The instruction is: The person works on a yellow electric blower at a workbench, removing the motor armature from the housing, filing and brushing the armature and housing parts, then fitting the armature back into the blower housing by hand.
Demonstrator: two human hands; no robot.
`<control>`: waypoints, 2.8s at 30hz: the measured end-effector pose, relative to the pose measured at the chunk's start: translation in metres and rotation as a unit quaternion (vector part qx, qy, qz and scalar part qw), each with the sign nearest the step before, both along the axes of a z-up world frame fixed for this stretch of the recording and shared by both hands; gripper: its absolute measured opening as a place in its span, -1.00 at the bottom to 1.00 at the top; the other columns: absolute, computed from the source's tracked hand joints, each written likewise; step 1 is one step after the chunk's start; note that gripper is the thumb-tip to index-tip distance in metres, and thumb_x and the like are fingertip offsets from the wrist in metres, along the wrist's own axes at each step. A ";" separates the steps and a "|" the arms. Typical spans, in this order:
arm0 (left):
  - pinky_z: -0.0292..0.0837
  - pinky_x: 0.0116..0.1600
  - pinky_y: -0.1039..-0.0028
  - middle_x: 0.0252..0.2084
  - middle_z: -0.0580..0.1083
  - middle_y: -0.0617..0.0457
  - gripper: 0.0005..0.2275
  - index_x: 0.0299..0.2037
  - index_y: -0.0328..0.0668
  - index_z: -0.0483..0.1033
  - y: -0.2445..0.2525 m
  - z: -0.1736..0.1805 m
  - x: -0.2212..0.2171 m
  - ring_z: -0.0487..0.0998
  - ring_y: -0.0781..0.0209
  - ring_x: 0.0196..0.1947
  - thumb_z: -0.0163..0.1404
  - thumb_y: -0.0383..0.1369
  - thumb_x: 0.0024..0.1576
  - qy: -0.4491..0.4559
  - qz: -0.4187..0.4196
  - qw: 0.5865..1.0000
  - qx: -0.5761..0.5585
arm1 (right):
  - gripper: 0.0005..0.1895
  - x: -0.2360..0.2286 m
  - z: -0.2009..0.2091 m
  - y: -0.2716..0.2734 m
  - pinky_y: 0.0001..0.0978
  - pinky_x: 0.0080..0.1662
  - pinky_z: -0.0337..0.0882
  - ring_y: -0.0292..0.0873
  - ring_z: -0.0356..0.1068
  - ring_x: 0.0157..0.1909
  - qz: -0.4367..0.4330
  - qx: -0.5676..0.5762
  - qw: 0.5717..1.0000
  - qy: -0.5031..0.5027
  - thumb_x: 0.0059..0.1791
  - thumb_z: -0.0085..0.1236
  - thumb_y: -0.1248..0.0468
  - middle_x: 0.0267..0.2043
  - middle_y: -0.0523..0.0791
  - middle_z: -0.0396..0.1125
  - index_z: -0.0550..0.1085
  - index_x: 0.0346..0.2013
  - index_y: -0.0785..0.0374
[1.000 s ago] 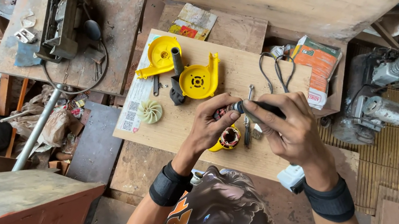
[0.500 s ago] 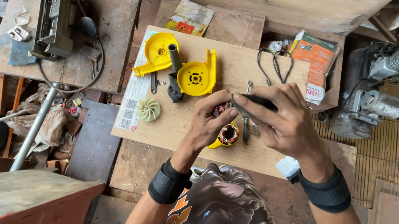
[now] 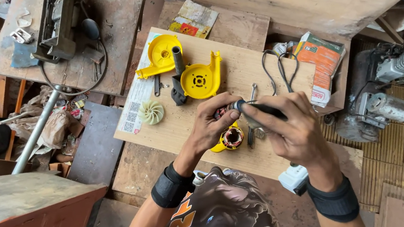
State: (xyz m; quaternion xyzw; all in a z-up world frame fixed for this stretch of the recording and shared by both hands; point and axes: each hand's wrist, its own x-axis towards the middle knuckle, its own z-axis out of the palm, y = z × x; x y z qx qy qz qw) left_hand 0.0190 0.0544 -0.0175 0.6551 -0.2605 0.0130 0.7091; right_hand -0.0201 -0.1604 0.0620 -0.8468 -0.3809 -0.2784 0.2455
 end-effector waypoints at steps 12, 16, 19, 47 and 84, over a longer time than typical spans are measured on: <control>0.22 -0.34 0.65 -0.21 0.47 0.07 -0.56 -0.08 -0.30 0.51 0.003 -0.023 -0.001 0.38 0.44 -0.34 0.00 0.02 0.29 0.048 -0.058 0.989 -0.128 | -0.52 0.026 -0.207 -0.100 -0.06 0.08 0.46 0.02 0.44 0.02 -0.309 0.017 0.829 0.465 0.06 0.02 0.21 0.12 -0.01 0.36 0.38 0.29 0.18; 0.24 -0.33 0.66 -0.24 0.48 0.09 -0.54 -0.08 -0.29 0.54 0.001 -0.026 -0.004 0.42 0.46 -0.34 -0.06 0.05 0.33 0.022 -0.048 0.992 -0.111 | -0.41 0.023 -0.323 -0.125 -0.03 0.14 0.47 0.07 0.51 0.06 -0.326 -0.026 0.746 0.581 0.04 0.08 0.25 0.20 0.10 0.35 0.21 0.36 0.22; 0.23 -0.31 0.65 -0.24 0.47 0.09 -0.55 -0.05 -0.31 0.53 0.000 -0.034 -0.006 0.40 0.44 -0.33 -0.05 0.03 0.34 0.053 -0.031 0.993 -0.105 | -0.43 0.026 -0.373 -0.131 -0.04 0.22 0.39 0.14 0.39 0.21 -0.314 -0.074 0.775 0.543 0.01 0.24 0.19 0.21 0.19 0.34 0.26 0.20 0.35; 0.03 -0.60 0.60 -0.37 0.42 0.07 -0.55 0.01 -0.27 0.44 -0.013 -0.017 -0.021 0.25 0.45 -0.64 -0.23 0.01 0.32 0.246 0.138 0.949 -0.138 | -0.37 0.104 -0.376 -0.115 -0.01 0.20 0.43 0.22 0.44 0.16 -0.382 0.031 0.753 0.534 -0.06 0.28 0.12 0.09 0.25 0.42 0.37 0.19 0.44; 0.13 -0.51 0.62 -0.37 0.43 0.10 -0.67 0.09 -0.25 0.39 0.058 -0.007 0.003 0.27 0.43 -0.53 -0.28 -0.19 0.34 0.205 -0.013 0.974 -0.097 | -0.64 0.037 -0.038 0.054 -0.33 -0.09 0.56 -0.10 0.49 -0.14 0.064 0.269 0.956 0.100 0.10 0.11 0.48 0.02 0.11 0.34 0.17 0.09 0.31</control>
